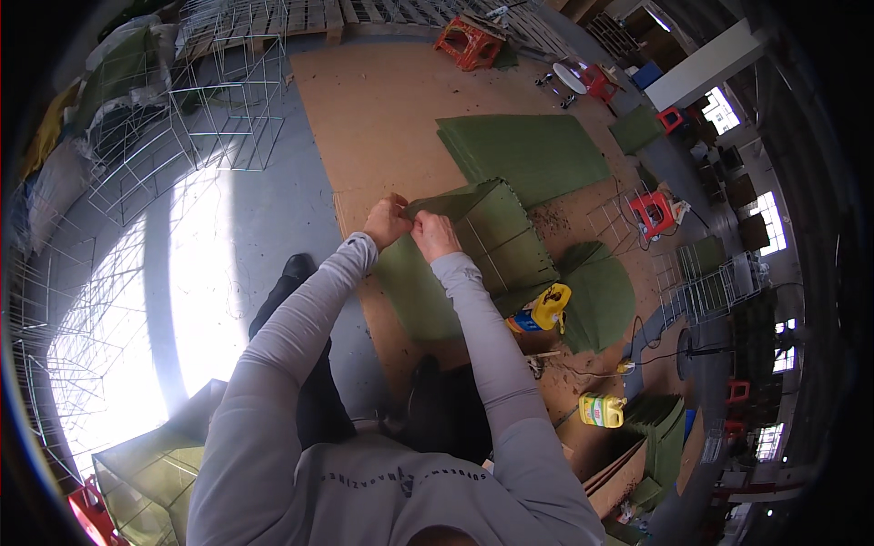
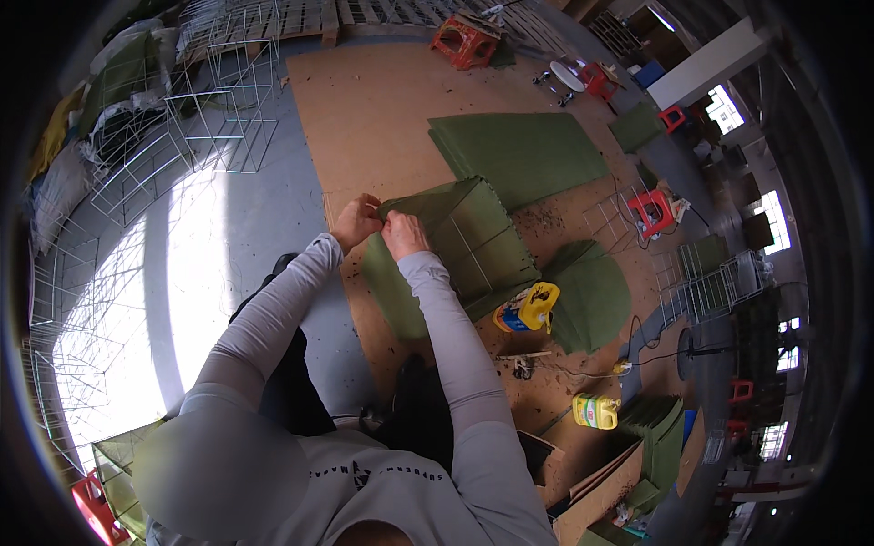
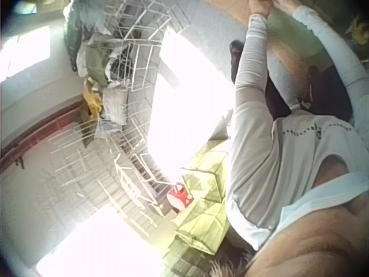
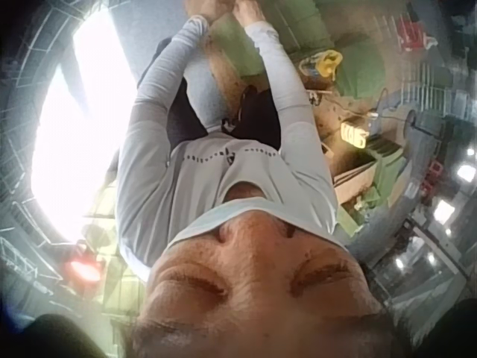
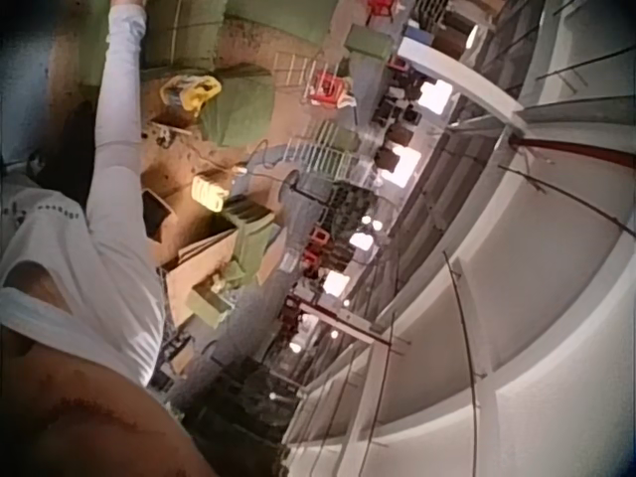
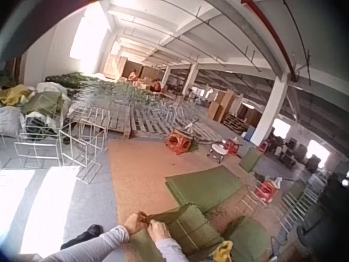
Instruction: Assembling green padded foam panels using a hot glue gun to create a box-like structure.
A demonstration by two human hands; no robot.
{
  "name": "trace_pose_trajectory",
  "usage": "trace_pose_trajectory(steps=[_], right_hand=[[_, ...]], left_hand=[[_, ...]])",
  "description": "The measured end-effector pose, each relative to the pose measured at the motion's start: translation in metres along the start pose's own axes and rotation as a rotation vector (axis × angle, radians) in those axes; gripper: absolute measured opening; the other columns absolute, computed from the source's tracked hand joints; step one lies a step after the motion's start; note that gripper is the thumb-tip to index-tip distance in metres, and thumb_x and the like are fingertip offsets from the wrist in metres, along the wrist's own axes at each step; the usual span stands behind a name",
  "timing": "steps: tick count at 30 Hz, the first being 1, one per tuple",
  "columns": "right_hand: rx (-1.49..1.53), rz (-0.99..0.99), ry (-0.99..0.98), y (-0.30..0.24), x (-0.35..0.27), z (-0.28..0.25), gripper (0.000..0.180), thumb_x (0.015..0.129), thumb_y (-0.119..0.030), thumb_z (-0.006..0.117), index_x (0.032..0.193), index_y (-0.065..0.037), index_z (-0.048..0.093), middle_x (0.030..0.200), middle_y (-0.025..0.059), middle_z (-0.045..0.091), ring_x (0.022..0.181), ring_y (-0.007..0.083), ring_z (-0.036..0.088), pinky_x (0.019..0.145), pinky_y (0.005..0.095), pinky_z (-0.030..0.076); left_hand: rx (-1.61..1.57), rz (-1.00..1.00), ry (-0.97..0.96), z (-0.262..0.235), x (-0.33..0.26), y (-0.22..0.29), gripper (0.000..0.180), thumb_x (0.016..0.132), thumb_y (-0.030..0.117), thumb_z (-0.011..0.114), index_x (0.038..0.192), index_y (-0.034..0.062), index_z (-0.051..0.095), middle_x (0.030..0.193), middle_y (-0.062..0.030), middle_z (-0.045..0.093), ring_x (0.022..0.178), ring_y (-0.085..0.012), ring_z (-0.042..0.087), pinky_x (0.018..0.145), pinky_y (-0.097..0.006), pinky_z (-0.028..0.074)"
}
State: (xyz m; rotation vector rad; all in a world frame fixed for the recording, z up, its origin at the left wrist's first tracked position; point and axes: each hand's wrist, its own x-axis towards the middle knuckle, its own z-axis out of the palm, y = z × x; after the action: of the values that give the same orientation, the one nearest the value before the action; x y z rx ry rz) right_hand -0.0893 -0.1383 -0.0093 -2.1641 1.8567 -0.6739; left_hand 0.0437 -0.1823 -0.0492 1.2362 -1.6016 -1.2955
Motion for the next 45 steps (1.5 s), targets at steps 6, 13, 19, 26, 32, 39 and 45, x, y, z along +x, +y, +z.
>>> trace_pose_trajectory(steps=[6, 13, 19, 26, 32, 39, 45], right_hand=[[0.01, 0.003, 0.004, 0.004, 0.0, 0.003, 0.012, 0.08, -0.012, 0.056, 0.082, -0.001, 0.061, 0.078, 0.0229, 0.062, 0.078, 0.0419, 0.06, 0.068, 0.0484, 0.048], [-0.02, 0.022, 0.033, 0.005, -0.002, 0.01, 0.012, 0.081, -0.011, 0.055, 0.083, -0.001, 0.06, 0.077, 0.023, 0.062, 0.078, 0.0419, 0.059, 0.069, 0.0487, 0.047], [0.0, 0.026, 0.082, 0.009, -0.001, 0.018, 0.01, 0.081, -0.01, 0.055, 0.081, -0.001, 0.06, 0.074, 0.0225, 0.061, 0.077, 0.0413, 0.059, 0.069, 0.0485, 0.046], [0.268, 0.12, -0.007, 0.02, -0.003, 0.005, 0.011, 0.08, -0.009, 0.057, 0.084, -0.001, 0.064, 0.076, 0.0181, 0.064, 0.07, 0.0332, 0.063, 0.066, 0.0389, 0.049], [0.375, 0.043, -0.045, 0.005, -0.009, -0.013, 0.012, 0.08, -0.008, 0.061, 0.09, -0.002, 0.065, 0.08, 0.0163, 0.066, 0.075, 0.0298, 0.065, 0.068, 0.0362, 0.05], [0.203, 0.028, -0.052, 0.003, -0.006, -0.012, 0.015, 0.08, -0.008, 0.063, 0.093, -0.003, 0.065, 0.085, 0.0168, 0.066, 0.081, 0.0328, 0.064, 0.07, 0.0378, 0.05], [0.05, -0.025, -0.053, -0.003, -0.005, -0.012, 0.011, 0.081, -0.01, 0.06, 0.088, -0.003, 0.065, 0.083, 0.0187, 0.065, 0.079, 0.0369, 0.062, 0.069, 0.0421, 0.05]], left_hand=[[-0.019, -0.001, 0.0, 0.0, -0.002, 0.001, 0.051, 0.065, 0.001, 0.065, 0.112, -0.009, 0.049, 0.08, -0.0135, 0.065, 0.075, -0.0206, 0.063, 0.066, -0.03, 0.049], [0.059, 0.025, 0.041, 0.001, -0.006, 0.006, 0.05, 0.066, 0.001, 0.064, 0.112, -0.0095, 0.048, 0.08, -0.0143, 0.065, 0.074, -0.0223, 0.063, 0.067, -0.032, 0.049], [0.059, 0.035, 0.038, 0.003, -0.003, 0.0, 0.048, 0.067, -0.001, 0.063, 0.112, -0.0093, 0.048, 0.079, -0.0146, 0.065, 0.074, -0.0215, 0.063, 0.066, -0.031, 0.049], [-0.015, 0.015, 0.046, 0.001, -0.005, -0.006, 0.046, 0.069, -0.003, 0.061, 0.113, -0.0094, 0.047, 0.078, -0.0144, 0.064, 0.073, -0.0208, 0.062, 0.065, -0.031, 0.05], [-0.163, -0.272, -0.002, -0.005, -0.012, 0.012, 0.026, 0.075, 0.003, 0.064, 0.098, -0.0078, 0.059, 0.073, -0.0115, 0.064, 0.063, -0.0159, 0.061, 0.057, -0.027, 0.052], [-0.092, -0.269, -0.07, 0.001, -0.012, 0.013, 0.014, 0.076, 0.007, 0.065, 0.082, -0.0055, 0.066, 0.065, -0.0083, 0.062, 0.055, -0.0135, 0.059, 0.051, -0.026, 0.051], [-0.066, -0.199, -0.166, -0.003, -0.01, -0.001, 0.012, 0.08, 0.005, 0.058, 0.086, -0.0037, 0.064, 0.07, -0.0046, 0.06, 0.062, -0.0118, 0.057, 0.059, -0.025, 0.05]])
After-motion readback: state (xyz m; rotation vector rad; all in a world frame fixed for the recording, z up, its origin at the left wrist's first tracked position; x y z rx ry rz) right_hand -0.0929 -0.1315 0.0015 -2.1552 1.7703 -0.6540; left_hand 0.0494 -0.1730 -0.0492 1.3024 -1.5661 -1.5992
